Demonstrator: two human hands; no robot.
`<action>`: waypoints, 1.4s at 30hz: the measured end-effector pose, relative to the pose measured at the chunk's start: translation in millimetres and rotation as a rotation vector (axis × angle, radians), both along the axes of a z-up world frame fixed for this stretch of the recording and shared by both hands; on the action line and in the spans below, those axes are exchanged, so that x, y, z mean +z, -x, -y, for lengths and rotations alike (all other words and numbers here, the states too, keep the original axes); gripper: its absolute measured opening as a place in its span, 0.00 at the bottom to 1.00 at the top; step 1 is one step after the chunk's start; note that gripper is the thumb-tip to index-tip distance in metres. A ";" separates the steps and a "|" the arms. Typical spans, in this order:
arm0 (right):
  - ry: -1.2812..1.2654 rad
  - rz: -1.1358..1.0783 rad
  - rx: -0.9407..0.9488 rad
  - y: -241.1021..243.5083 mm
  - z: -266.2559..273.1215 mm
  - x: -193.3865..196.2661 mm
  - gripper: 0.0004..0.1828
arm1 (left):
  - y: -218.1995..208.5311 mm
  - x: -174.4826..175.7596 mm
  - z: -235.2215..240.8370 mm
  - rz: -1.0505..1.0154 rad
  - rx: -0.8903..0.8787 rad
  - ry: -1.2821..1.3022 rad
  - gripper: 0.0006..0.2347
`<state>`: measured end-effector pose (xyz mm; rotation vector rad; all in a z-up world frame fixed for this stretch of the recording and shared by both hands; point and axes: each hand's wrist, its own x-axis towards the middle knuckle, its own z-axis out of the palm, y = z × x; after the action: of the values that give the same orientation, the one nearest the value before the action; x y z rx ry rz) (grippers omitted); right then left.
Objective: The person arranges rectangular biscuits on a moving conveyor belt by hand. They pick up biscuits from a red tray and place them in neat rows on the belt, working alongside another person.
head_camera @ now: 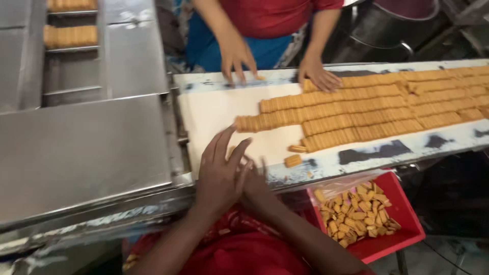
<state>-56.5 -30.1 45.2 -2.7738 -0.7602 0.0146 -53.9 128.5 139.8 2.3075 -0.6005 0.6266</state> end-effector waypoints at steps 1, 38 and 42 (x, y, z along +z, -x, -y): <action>0.131 -0.041 -0.132 -6.6 25.9 -6.6 0.40 | -4.3 -16.8 13.8 -0.180 0.073 -0.057 0.26; 0.216 0.239 -0.670 -70.6 286.5 -24.4 0.36 | -64.9 -119.9 176.4 -0.373 -0.087 -0.001 0.38; 0.024 0.280 -0.587 -66.8 251.2 -37.4 0.32 | -56.2 -127.8 143.3 -0.404 -0.070 0.007 0.38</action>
<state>10.3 -281.3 7.8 -2.9425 0.0284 -0.4842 2.3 -14.8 12.1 2.3050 -0.4800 0.1197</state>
